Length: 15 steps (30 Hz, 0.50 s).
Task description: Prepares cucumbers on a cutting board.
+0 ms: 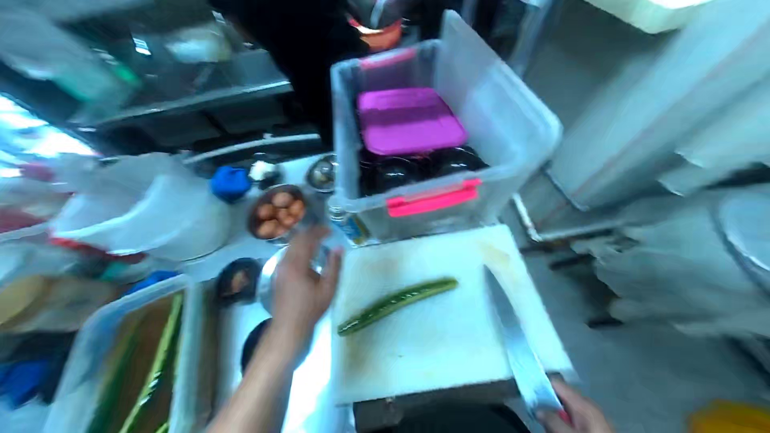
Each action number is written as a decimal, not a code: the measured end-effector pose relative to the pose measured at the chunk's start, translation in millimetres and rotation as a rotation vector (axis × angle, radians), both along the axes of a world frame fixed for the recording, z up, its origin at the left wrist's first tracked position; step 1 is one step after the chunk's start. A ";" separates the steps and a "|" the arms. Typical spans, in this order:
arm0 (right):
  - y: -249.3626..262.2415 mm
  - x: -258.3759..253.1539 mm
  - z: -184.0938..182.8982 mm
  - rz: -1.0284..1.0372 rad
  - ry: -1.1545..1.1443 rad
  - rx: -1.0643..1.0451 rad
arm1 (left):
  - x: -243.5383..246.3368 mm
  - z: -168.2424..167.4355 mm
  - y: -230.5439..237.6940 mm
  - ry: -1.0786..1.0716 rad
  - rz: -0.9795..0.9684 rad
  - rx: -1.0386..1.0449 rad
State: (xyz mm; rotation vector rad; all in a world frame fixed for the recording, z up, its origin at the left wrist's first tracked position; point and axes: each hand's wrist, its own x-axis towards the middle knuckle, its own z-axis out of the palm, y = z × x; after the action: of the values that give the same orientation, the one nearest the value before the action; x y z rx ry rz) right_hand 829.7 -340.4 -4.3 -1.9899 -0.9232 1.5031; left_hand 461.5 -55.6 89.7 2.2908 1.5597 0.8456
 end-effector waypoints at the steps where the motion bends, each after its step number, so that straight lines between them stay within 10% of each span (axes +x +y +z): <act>1: 2.2 -0.8 3.0 0.011 -0.033 0.015 | 30.1 -32.3 -18.2 0.055 -0.123 -0.080; 6: 16.4 -6.1 30.4 0.215 -0.310 0.131 | 127.0 -126.3 -65.4 0.280 -0.340 -0.156; 15: 14.1 -14.8 59.3 0.496 -0.677 0.067 | 134.7 -150.0 -46.9 0.249 -0.662 0.005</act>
State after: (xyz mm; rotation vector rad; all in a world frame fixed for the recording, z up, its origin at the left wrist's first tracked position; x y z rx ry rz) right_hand 814.9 -326.4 55.0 -2.3732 -1.8205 0.9705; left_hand 596.2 -102.5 -60.3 2.7285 0.7543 0.3980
